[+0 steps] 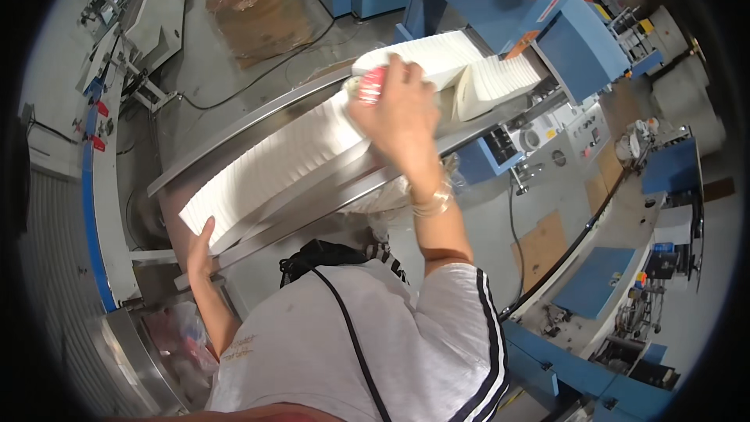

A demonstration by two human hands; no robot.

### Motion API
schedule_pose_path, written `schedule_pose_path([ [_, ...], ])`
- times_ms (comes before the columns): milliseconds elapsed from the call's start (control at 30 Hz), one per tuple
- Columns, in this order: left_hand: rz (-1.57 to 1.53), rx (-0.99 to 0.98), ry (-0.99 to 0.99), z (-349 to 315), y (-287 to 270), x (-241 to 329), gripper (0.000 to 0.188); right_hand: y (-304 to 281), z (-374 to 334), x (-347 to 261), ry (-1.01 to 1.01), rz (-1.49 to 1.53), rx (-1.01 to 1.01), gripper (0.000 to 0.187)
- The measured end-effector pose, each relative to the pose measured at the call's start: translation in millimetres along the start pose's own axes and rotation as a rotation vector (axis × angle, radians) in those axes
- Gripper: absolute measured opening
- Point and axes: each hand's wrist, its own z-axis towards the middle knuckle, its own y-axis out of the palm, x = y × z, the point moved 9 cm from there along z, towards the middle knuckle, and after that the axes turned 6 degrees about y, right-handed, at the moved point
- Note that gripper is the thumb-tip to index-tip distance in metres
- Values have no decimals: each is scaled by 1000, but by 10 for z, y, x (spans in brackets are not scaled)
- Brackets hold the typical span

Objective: Moving stacks of paper napkins from a production machine onto a conveyor belt.

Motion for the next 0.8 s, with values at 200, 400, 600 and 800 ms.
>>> schedule_pose_path([
  [200, -75, -27, -106, 112, -127, -237, 75, 1127, 312, 1439, 244, -335, -545, 76],
  [400, -111, 8, -135, 72, -163, -305, 74, 1209, 652, 1865, 296, -407, -517, 82],
  [600, -100, 35, -164, -59, -183, -264, 72, 1164, 727, 2026, 155, -540, -262, 45],
  [800, -170, 24, -228, 53, -264, -366, 79, 1858, 136, 1379, 217, 461, -868, 51],
])
